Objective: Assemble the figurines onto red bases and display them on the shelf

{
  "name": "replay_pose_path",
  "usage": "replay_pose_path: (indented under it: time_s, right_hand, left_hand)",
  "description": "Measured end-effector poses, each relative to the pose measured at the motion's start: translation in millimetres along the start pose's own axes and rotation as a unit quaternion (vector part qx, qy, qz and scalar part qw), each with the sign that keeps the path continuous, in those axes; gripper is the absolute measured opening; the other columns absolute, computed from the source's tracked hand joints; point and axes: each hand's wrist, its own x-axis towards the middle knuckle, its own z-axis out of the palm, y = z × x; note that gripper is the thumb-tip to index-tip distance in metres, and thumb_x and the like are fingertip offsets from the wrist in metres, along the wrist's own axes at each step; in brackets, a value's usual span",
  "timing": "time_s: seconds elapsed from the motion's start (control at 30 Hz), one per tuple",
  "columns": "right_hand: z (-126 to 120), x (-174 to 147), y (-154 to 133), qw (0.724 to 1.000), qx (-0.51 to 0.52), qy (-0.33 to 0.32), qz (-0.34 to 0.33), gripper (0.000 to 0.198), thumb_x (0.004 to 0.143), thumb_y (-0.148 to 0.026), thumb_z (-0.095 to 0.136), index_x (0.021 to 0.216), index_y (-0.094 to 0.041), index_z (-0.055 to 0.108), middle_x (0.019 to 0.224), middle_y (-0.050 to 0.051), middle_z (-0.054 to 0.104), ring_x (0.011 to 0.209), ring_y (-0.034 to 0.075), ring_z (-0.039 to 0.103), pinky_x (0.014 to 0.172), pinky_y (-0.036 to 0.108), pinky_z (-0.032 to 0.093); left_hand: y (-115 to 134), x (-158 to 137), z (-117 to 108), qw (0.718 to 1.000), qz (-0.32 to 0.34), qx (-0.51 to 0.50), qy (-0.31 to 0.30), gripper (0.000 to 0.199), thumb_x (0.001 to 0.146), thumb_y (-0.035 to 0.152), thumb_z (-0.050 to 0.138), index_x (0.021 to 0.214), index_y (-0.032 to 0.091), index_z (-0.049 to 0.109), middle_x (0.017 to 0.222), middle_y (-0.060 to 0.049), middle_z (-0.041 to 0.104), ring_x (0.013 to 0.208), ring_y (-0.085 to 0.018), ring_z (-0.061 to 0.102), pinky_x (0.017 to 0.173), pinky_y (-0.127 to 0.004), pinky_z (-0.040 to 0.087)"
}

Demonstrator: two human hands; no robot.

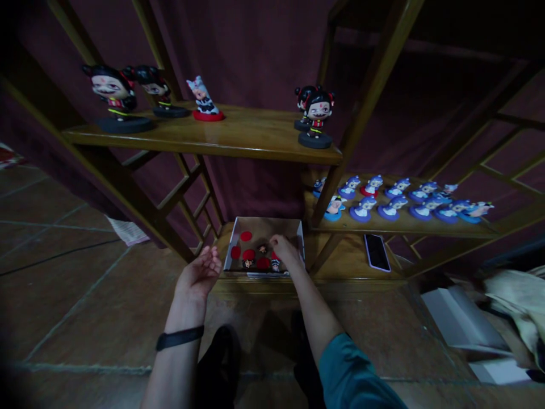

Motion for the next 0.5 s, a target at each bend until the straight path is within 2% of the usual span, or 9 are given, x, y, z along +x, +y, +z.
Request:
replay_pose_path:
  time_s: [0.1,0.2,0.37,0.5]
  right_hand:
    - [-4.5,-8.8,4.2,0.996,-0.058,-0.051,0.048,0.025,0.082,-0.032,0.042,0.091,-0.021,0.063,0.093,0.006,0.065,0.086,0.019,0.06,0.069,0.027,0.042]
    - [5.0,-20.5,-4.1,0.989,-0.129,-0.06,0.042,0.031,0.072,-0.038,0.055,0.097,-0.021,0.061,0.105,0.012,0.062,0.098,0.026,0.057,0.076,0.034,0.042]
    - [18.7,-26.7,-18.4,0.979,-0.173,-0.095,0.048,0.046,0.068,-0.017,0.057,0.114,-0.018,0.051,0.113,0.016,0.058,0.104,0.028,0.055,0.082,0.038,0.04]
    - [13.0,-24.1,-12.0,0.984,-0.14,-0.097,0.044,0.047,0.069,-0.023,0.056,0.115,-0.018,0.048,0.115,0.014,0.056,0.106,0.027,0.053,0.082,0.036,0.041]
  left_hand:
    - [0.3,-1.9,1.2,1.0,-0.001,0.005,0.003,0.02,0.077,-0.002,0.043,0.084,0.014,0.054,0.077,-0.004,0.059,0.064,-0.007,0.058,0.052,-0.015,0.046]
    - [-1.1,-2.4,2.8,1.0,-0.004,0.006,0.001,0.02,0.077,-0.002,0.044,0.085,0.013,0.054,0.078,-0.004,0.059,0.064,-0.007,0.058,0.052,-0.016,0.047]
    - [-6.6,-1.3,3.9,1.0,-0.009,0.006,-0.002,0.02,0.077,-0.002,0.043,0.086,0.013,0.055,0.08,-0.005,0.06,0.065,-0.008,0.058,0.052,-0.016,0.047]
    - [-9.3,1.2,3.3,1.0,-0.02,0.005,-0.005,0.02,0.077,-0.001,0.043,0.085,0.013,0.055,0.079,-0.006,0.06,0.064,-0.008,0.06,0.051,-0.016,0.048]
